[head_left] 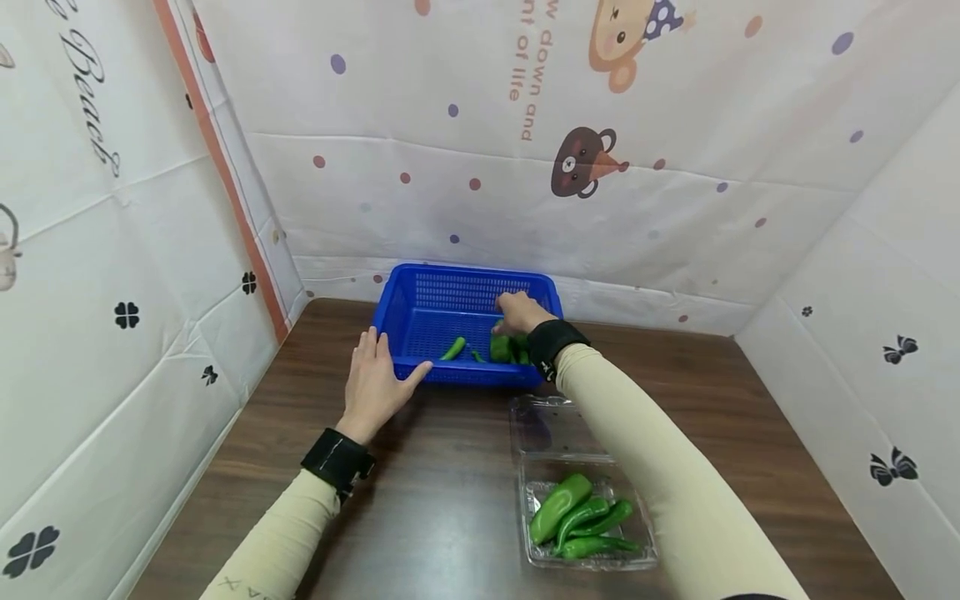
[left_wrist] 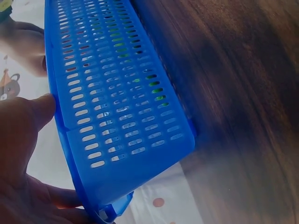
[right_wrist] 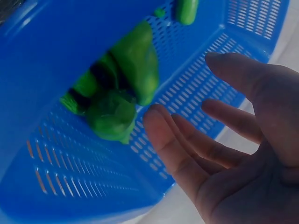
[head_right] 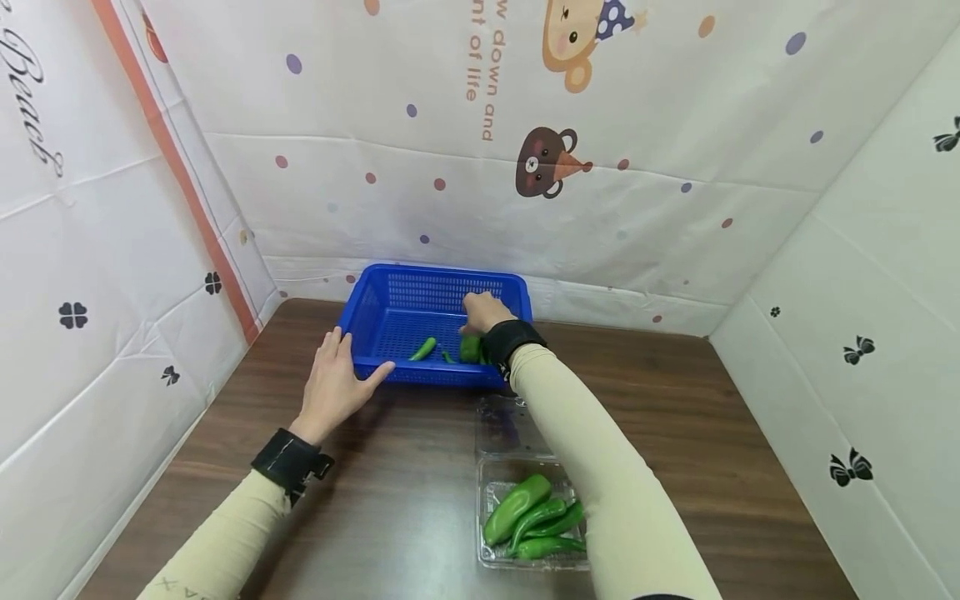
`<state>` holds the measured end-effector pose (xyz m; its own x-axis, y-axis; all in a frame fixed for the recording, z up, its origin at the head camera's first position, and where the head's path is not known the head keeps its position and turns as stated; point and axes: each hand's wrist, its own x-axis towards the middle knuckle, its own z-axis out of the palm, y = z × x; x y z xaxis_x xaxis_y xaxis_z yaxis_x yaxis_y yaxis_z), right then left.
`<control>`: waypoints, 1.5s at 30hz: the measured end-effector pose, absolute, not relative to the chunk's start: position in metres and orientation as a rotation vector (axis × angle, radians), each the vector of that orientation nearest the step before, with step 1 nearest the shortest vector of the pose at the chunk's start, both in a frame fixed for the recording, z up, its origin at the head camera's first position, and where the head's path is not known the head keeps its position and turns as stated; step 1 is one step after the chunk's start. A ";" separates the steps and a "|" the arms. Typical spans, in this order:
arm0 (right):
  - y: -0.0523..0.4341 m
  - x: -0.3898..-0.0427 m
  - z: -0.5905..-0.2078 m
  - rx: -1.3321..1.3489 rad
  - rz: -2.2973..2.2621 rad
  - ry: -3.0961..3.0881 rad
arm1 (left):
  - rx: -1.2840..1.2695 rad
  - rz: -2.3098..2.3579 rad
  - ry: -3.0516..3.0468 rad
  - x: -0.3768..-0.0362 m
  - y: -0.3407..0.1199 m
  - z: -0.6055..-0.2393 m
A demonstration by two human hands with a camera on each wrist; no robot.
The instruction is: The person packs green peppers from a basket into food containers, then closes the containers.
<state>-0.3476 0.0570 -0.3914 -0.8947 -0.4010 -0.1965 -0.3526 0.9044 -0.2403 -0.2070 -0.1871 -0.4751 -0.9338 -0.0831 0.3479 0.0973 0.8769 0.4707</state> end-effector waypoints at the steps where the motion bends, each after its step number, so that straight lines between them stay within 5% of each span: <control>1: 0.056 -0.348 -0.392 -0.560 -0.294 2.819 | -0.010 -0.696 -2.686 -0.207 -0.187 -0.475; 36: 0.030 -0.363 -0.403 -0.479 -0.088 2.743 | -0.010 -0.662 -2.689 -0.211 -0.187 -0.463; 45: 0.028 -0.358 -0.414 -0.645 -0.006 2.752 | 0.025 -0.663 -2.704 -0.208 -0.187 -0.471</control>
<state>-0.3582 0.0282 -0.4137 -0.8490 -0.4341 -0.3011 -0.4329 0.8984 -0.0746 -0.2076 -0.1867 -0.4710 -0.9368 -0.1004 0.3352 0.0660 0.8902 0.4508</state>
